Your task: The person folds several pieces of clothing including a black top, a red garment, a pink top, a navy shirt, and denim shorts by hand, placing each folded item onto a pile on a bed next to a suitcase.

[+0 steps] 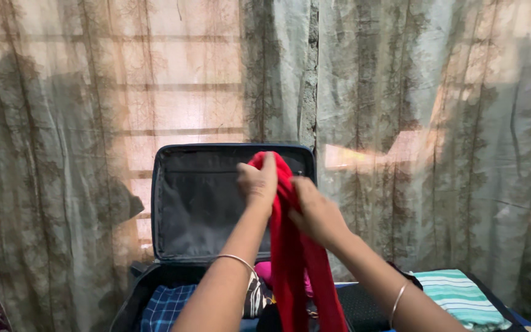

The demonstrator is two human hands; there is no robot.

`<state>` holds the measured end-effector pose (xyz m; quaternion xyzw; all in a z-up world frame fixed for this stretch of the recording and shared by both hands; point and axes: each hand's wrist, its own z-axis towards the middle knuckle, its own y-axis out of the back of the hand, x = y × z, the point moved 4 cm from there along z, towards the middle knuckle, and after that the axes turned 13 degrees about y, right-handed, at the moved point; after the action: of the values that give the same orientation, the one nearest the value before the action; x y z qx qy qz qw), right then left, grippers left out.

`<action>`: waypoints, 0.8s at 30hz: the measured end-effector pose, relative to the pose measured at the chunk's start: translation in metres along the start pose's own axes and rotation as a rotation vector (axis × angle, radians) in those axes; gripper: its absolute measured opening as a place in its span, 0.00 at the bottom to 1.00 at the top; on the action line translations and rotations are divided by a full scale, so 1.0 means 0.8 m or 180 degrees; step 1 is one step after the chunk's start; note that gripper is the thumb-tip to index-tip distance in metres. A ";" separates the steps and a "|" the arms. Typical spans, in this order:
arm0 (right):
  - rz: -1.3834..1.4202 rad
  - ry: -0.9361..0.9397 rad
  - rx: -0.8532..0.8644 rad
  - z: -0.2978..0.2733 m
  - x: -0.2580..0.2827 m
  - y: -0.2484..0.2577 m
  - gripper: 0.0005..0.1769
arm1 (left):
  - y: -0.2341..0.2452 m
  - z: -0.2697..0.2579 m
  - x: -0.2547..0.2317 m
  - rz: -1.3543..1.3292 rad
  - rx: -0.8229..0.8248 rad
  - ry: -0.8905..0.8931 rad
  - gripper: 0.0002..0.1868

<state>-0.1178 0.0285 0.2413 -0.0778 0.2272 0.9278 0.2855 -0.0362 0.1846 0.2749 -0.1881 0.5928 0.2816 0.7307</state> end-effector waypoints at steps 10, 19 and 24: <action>0.0130 -0.0504 0.2291 -0.119 -0.032 -0.071 0.31 | 0.022 -0.022 0.012 -0.1043 -0.0356 0.0147 0.20; 0.0753 -0.2871 0.0965 -0.049 -0.069 -0.064 0.42 | -0.059 -0.043 -0.004 -0.1830 0.0936 0.0615 0.25; 0.1411 -0.2989 -0.0262 -0.078 -0.099 -0.059 0.21 | -0.061 -0.022 0.005 -0.1300 0.1121 0.0069 0.30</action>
<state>-0.0252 -0.0052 0.1901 0.3856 0.0491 0.9091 0.1501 -0.0182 0.1374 0.2638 -0.1769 0.5902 0.0189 0.7874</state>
